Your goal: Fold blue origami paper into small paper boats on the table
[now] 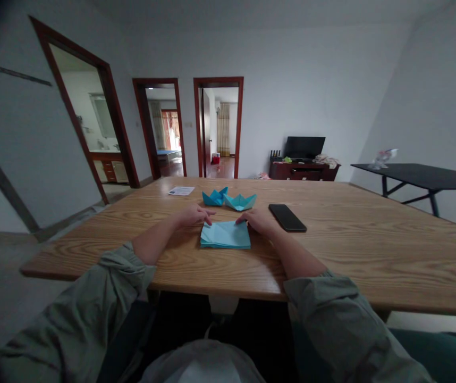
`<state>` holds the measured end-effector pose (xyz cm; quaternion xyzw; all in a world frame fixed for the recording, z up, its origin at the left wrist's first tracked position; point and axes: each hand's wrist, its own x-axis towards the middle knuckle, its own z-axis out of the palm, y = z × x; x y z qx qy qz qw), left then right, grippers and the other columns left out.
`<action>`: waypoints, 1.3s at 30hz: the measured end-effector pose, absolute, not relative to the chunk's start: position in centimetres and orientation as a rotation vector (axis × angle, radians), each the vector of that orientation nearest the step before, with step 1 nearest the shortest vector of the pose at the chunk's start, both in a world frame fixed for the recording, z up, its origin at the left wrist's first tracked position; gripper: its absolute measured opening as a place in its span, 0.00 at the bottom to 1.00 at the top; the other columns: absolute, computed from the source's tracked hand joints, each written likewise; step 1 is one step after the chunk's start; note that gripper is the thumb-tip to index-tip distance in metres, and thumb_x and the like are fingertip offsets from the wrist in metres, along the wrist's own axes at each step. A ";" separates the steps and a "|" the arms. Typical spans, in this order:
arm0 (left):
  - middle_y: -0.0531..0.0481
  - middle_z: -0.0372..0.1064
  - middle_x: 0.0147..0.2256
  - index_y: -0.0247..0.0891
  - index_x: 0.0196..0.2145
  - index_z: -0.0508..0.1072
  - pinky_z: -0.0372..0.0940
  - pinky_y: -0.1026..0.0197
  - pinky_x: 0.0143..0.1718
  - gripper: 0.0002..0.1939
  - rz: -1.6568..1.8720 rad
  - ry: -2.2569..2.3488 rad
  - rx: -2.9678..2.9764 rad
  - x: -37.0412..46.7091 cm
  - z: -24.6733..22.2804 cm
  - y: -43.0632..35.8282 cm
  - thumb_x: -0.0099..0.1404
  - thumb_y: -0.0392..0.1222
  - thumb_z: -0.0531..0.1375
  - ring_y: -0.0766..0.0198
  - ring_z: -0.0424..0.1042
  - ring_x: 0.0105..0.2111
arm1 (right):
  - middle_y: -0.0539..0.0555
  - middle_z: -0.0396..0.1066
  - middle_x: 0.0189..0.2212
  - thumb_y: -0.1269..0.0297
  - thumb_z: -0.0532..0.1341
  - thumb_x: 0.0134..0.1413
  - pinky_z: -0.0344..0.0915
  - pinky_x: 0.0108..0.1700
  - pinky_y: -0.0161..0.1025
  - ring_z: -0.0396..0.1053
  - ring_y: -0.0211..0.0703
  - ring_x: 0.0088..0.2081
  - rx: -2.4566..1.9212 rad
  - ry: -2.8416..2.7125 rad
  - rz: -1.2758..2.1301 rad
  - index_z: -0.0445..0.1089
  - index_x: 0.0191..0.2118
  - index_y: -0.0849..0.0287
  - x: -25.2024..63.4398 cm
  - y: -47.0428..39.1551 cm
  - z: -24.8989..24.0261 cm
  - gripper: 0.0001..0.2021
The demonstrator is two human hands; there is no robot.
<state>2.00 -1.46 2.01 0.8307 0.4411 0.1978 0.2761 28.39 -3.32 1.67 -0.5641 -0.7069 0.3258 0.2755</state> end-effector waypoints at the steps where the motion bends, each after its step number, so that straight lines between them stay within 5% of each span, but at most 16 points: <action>1: 0.48 0.62 0.58 0.36 0.35 0.80 0.60 0.61 0.54 0.17 0.492 1.231 2.342 2.5 1.9 -1.7 0.58 0.38 0.51 0.57 0.65 0.53 | 0.54 0.69 0.23 0.61 0.53 0.53 0.56 0.26 0.34 0.61 0.37 0.24 -1.550 -1.985 0.753 0.78 0.36 0.63 28.2 -3.4 1.6 0.17; 6: 0.45 0.49 0.64 0.41 0.55 0.68 0.40 0.38 0.61 0.24 0.311 1.336 2.851 6.2 0.8 -3.9 0.67 0.51 0.46 0.49 0.48 0.63 | 0.57 0.73 0.39 0.60 0.55 0.53 0.60 0.41 0.38 0.68 0.46 0.39 -1.742 -2.265 0.094 0.75 0.41 0.58 26.8 -4.3 0.9 0.15; 11: 0.38 0.54 0.62 0.37 0.60 0.59 0.38 0.37 0.61 0.27 0.159 1.341 2.788 8.5 -0.3 -4.7 0.69 0.51 0.42 0.49 0.52 0.62 | 0.63 0.62 0.56 0.58 0.51 0.57 0.52 0.55 0.51 0.58 0.59 0.55 -1.767 -2.325 -0.318 0.72 0.47 0.59 25.1 -5.9 0.2 0.18; 16: 0.37 0.46 0.64 0.32 0.62 0.55 0.37 0.42 0.62 0.29 0.253 1.265 2.743 8.3 -0.9 -3.7 0.69 0.47 0.42 0.48 0.46 0.64 | 0.62 0.51 0.64 0.60 0.45 0.62 0.43 0.62 0.49 0.47 0.53 0.64 -1.521 -2.517 -0.095 0.59 0.61 0.63 24.6 -5.2 -0.9 0.25; 22: 0.41 0.39 0.66 0.35 0.66 0.47 0.37 0.44 0.63 0.35 0.162 1.240 2.589 7.2 -0.8 -3.6 0.67 0.57 0.43 0.47 0.40 0.65 | 0.60 0.39 0.67 0.50 0.39 0.63 0.40 0.63 0.57 0.39 0.57 0.66 -1.604 -2.631 0.153 0.42 0.68 0.62 25.5 -3.9 -1.5 0.32; 28: 0.44 0.34 0.67 0.42 0.66 0.45 0.31 0.35 0.60 0.43 0.077 1.393 2.511 5.9 -0.2 -3.8 0.61 0.69 0.41 0.39 0.33 0.65 | 0.57 0.37 0.68 0.44 0.38 0.61 0.38 0.62 0.62 0.36 0.58 0.67 -1.727 -2.588 0.143 0.41 0.68 0.58 26.4 -3.2 -1.5 0.35; 39: 0.45 0.34 0.67 0.42 0.66 0.46 0.32 0.37 0.61 0.42 0.109 1.451 2.516 5.9 -0.8 -3.1 0.62 0.68 0.40 0.41 0.35 0.65 | 0.69 0.44 0.65 0.43 0.40 0.61 0.43 0.61 0.58 0.44 0.61 0.65 -1.849 -2.483 0.030 0.47 0.66 0.67 27.3 -3.1 -1.7 0.37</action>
